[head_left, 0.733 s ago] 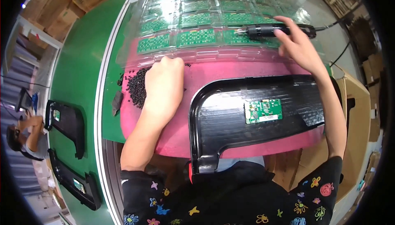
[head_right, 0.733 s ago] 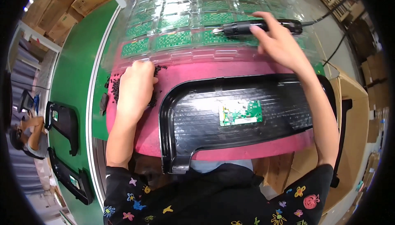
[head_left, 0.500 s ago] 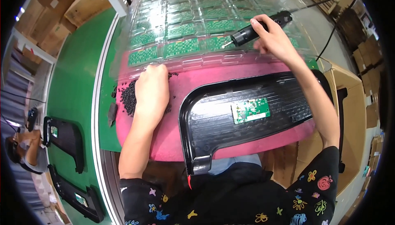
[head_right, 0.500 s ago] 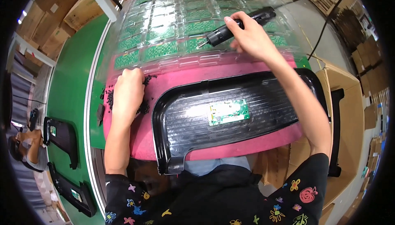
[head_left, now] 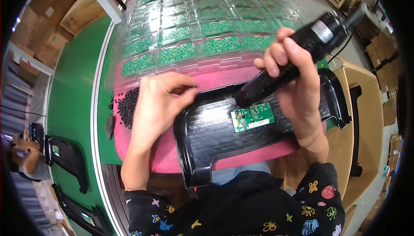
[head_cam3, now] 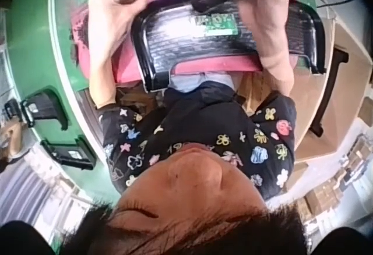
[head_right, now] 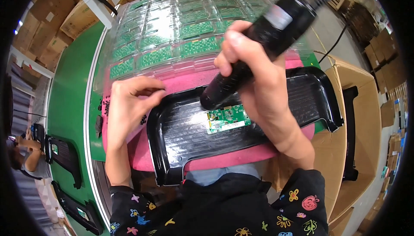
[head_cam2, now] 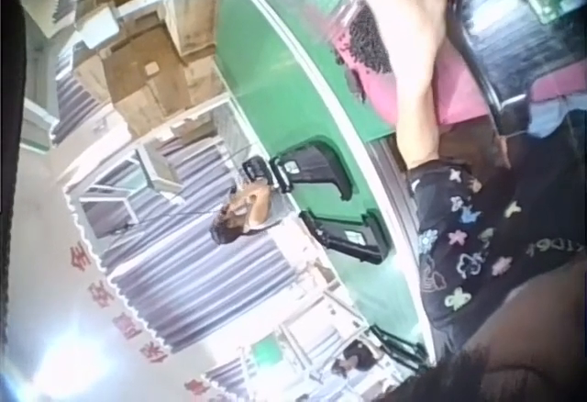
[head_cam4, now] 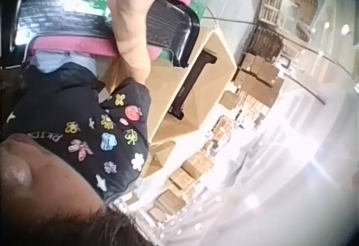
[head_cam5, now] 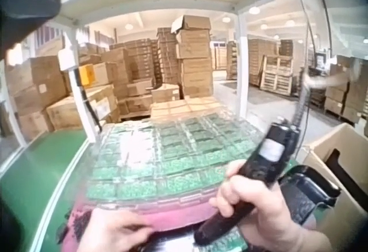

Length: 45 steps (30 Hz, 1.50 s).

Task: Assembling a circuit board into a plastic housing using an electric screwdriver.

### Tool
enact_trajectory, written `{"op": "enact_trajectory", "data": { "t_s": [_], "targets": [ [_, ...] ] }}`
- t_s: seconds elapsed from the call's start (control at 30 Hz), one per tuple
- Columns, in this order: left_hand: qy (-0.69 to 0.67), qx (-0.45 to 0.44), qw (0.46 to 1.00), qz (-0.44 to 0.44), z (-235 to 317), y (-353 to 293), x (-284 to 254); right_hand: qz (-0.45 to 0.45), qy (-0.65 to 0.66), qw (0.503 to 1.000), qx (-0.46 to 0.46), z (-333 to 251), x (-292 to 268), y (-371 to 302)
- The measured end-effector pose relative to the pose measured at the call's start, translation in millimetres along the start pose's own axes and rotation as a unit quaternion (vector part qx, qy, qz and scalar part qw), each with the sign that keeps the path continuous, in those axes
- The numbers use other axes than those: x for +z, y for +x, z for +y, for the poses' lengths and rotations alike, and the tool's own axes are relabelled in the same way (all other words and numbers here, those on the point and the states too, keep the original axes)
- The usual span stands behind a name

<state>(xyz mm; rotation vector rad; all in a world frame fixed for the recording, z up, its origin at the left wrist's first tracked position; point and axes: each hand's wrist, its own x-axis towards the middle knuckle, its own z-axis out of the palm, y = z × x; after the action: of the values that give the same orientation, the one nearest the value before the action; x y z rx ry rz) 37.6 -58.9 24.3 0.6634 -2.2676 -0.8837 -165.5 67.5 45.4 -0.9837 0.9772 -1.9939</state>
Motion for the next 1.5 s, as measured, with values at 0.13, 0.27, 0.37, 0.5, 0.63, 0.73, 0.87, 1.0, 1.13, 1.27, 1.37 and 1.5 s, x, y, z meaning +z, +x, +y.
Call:
{"op": "enact_trajectory", "data": {
  "t_s": [0.13, 0.27, 0.37, 0.5, 0.63, 0.73, 0.87, 1.0, 1.13, 1.27, 1.37, 1.5],
  "targets": [
    [-0.156, 0.017, 0.983, -0.094, 12, -3, 21, 0.014, 0.181, 0.983, -0.007, 7, -3, -3],
    [-0.106, 0.120, 0.987, -0.030, 6, 0, 34, -0.001, 0.226, 0.973, -0.055, 9, -12, -8],
    [-0.135, 0.112, 0.983, -0.060, 2, 2, 34, -0.027, 0.251, 0.964, -0.088, 11, -15, -12],
    [-0.170, 0.070, 0.977, -0.109, 0, 1, 36, -0.036, 0.225, 0.967, -0.112, 5, -9, -17],
    [-0.162, 0.060, 0.977, -0.121, 4, 2, 42, -0.055, 0.230, 0.962, -0.139, -1, -15, -19],
    [-0.130, 0.084, 0.981, -0.118, 2, 1, 41, -0.056, 0.222, 0.964, -0.133, 0, -16, -20],
    [-0.124, 0.092, 0.983, -0.096, -1, 5, 40, -0.053, 0.218, 0.965, -0.137, -4, -17, -19],
    [-0.076, 0.137, 0.979, -0.132, -4, 4, 43, -0.062, 0.222, 0.964, -0.131, -3, -17, -16],
    [-0.031, 0.172, 0.971, -0.161, -6, 7, 44, -0.052, 0.202, 0.969, -0.132, -1, -15, -16],
    [0.016, 0.200, 0.969, -0.141, -3, 7, 46, -0.043, 0.172, 0.976, -0.130, 0, -14, -18],
    [0.075, 0.212, 0.965, -0.133, -1, 5, 45, -0.051, 0.129, 0.984, -0.114, 1, -13, -18],
    [0.086, 0.208, 0.965, -0.134, 1, 7, 42, -0.059, 0.109, 0.987, -0.105, 0, -13, -18]
  ]
}}
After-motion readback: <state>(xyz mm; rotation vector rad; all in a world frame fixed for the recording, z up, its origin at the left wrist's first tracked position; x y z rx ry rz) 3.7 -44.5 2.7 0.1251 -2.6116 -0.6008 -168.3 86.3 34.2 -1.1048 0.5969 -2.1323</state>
